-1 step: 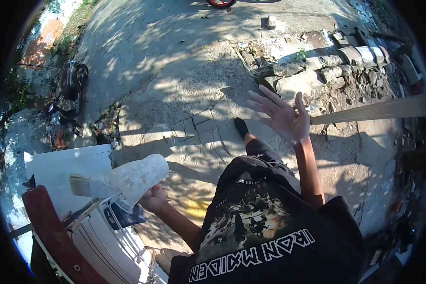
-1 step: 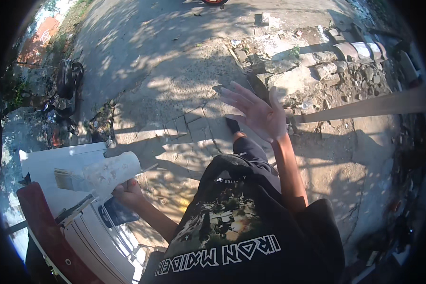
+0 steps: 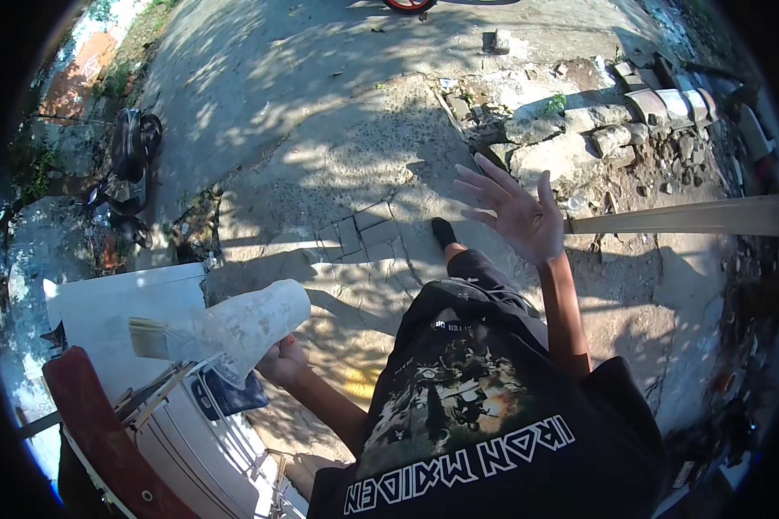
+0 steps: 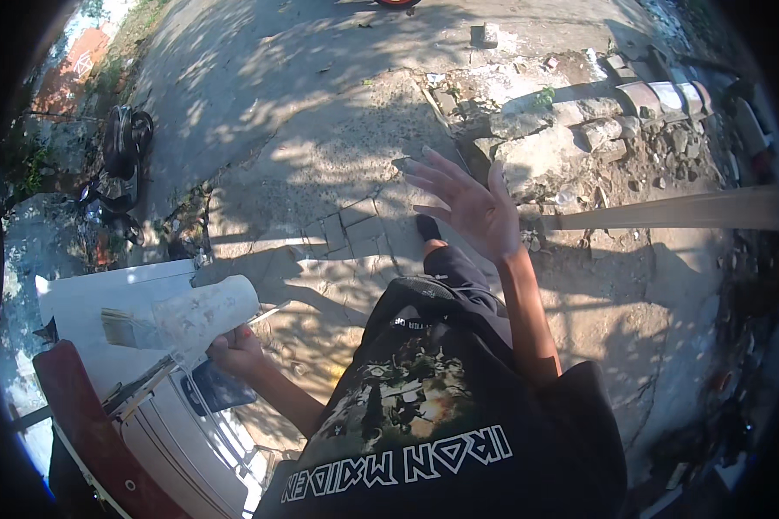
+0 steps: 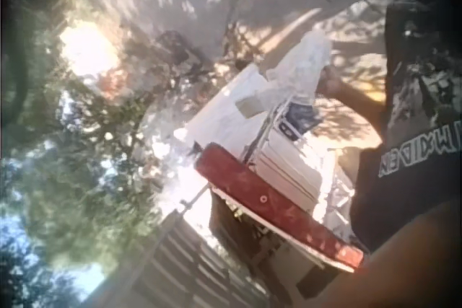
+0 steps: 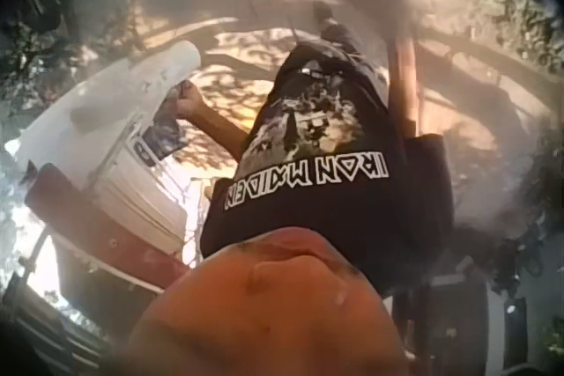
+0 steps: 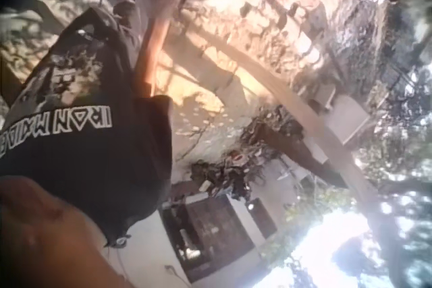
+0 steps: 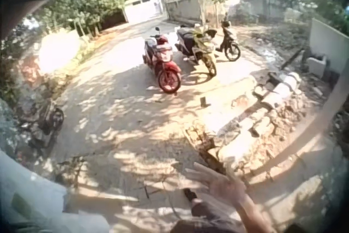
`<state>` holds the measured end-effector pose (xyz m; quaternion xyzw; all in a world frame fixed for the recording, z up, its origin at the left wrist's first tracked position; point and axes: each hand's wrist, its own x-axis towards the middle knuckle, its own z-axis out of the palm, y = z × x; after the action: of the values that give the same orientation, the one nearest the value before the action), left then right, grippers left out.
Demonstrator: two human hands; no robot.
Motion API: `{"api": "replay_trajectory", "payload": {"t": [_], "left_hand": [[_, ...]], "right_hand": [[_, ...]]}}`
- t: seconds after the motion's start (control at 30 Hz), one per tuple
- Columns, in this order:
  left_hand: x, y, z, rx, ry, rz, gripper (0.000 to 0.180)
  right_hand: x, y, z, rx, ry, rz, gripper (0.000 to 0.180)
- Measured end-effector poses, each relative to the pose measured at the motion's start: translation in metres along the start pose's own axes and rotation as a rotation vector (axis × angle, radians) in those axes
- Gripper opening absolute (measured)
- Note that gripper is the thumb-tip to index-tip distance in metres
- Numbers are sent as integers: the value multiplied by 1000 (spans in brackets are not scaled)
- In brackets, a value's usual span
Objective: The person paints an outdoor wall with a brush dipped in a cup of paint, walks indoors carrying the brush and cup, and applies paint to an indoor wall.
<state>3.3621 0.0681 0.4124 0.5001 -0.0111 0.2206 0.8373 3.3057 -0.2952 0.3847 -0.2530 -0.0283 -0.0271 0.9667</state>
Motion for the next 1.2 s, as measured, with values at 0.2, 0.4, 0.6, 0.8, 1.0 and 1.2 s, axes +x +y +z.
{"api": "replay_trajectory", "payload": {"t": [0.2, 0.4, 0.6, 0.8, 1.0, 1.2], "left_hand": [[123, -93, 36, -218, -156, -178, 62], [257, -175, 115, -193, 123, -251, 59], [442, -330, 125, -152, -169, -95, 63], [634, -476, 202, -125, -46, -203, 74], [792, -574, 316, -130, -168, -257, 74], [913, -698, 333, 556, -121, -19, 71]], "right_hand": [[185, 3, -20, -1294, 133, -258, 39], [357, -1, -75, -1581, 133, -407, 15], [508, 60, -269, -1526, 378, -64, 14], [607, 136, -420, -1242, 771, 442, 42], [785, 100, -437, -1310, 568, 686, 38], [1007, 57, -484, -1348, 444, 494, 36]]}}
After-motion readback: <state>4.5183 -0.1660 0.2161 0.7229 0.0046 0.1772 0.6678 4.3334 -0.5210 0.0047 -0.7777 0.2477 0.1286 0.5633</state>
